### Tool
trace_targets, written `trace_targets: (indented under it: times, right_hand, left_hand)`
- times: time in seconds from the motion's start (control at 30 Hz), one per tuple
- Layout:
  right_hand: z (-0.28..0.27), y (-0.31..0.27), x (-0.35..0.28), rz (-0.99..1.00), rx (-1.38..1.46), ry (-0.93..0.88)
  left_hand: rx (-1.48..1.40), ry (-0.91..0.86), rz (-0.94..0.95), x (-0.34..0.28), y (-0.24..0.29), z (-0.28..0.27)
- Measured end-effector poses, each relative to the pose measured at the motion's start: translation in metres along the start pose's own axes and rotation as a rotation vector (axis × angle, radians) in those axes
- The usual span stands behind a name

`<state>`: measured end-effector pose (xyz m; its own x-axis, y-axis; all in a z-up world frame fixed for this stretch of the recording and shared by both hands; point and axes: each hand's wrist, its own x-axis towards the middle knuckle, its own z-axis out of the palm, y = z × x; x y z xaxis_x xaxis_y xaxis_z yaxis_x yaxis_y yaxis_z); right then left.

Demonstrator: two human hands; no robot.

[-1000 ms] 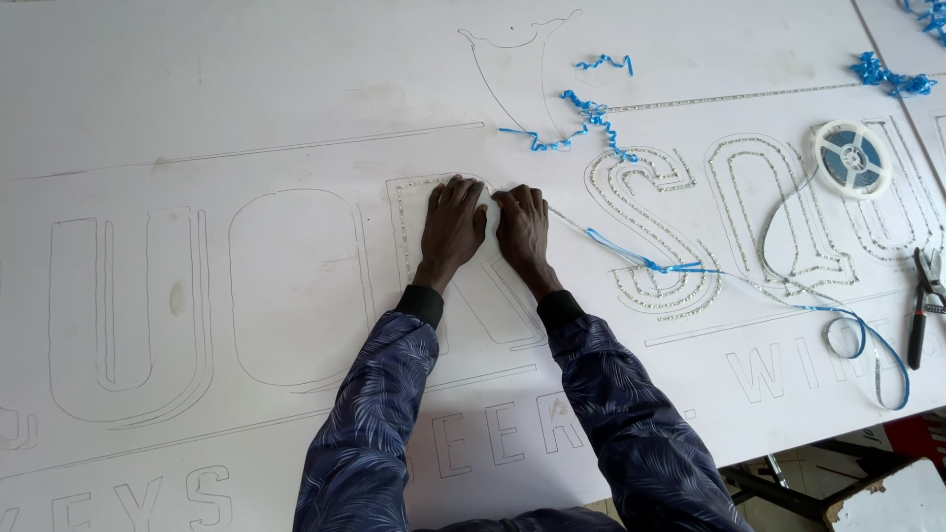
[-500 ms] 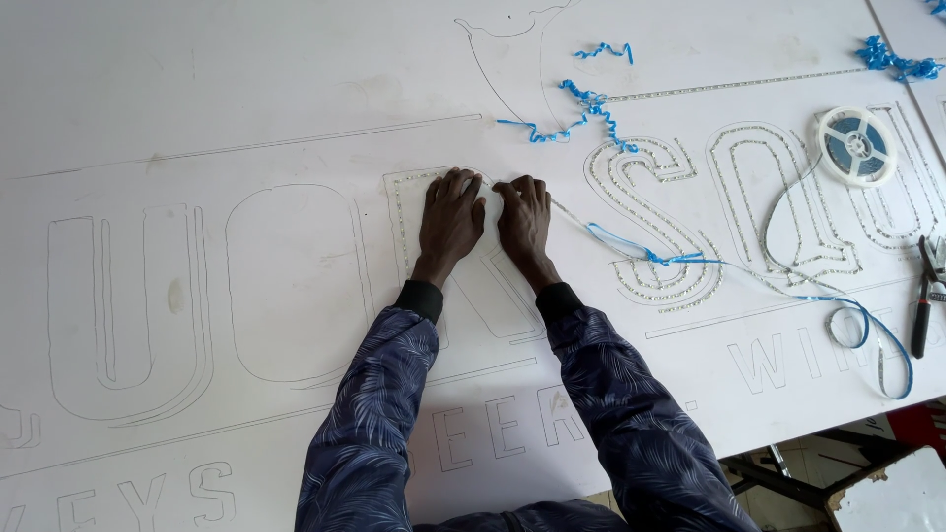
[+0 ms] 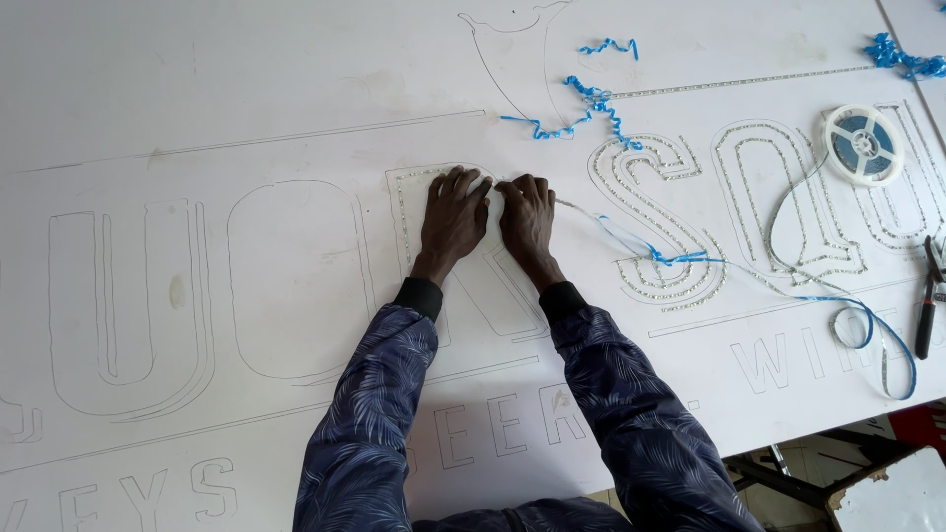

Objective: Installing flexible LED strips onto a sign board by peeling the adhesive backing and pressing the strip along the outlines of letters, then cutting to length.

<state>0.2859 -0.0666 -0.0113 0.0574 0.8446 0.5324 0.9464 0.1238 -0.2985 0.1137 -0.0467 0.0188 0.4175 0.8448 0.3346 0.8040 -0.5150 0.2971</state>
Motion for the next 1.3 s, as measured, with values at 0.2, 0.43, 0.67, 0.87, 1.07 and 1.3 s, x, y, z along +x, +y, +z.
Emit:
trace_targets:
  times: [0.2,0.43,0.67,0.87,1.07,1.3]
  right_hand:
    - [0.01,0.0,-0.01,-0.134,-0.061,0.124]
    - [0.008,-0.006,-0.01,-0.148,-0.108,0.142]
    - [0.006,-0.005,-0.003,-0.164,-0.111,-0.006]
    - [-0.003,-0.003,-0.009,-0.201,-0.198,-0.181]
    - [-0.027,-0.021,-0.039,-0.093,-0.13,-0.038]
    - [-0.023,-0.025,-0.064,-0.077,-0.036,0.028]
  left_hand:
    - [-0.031,0.042,-0.012,0.001,-0.001,0.003]
    - [-0.031,0.063,-0.011,0.001,-0.004,0.009]
    - [-0.002,0.049,-0.006,0.002,-0.006,0.011]
    - [0.02,0.007,0.024,-0.003,-0.005,0.012]
    - [0.062,0.013,0.005,0.0,-0.005,0.015]
    - [0.007,0.045,-0.033,0.004,-0.006,0.018]
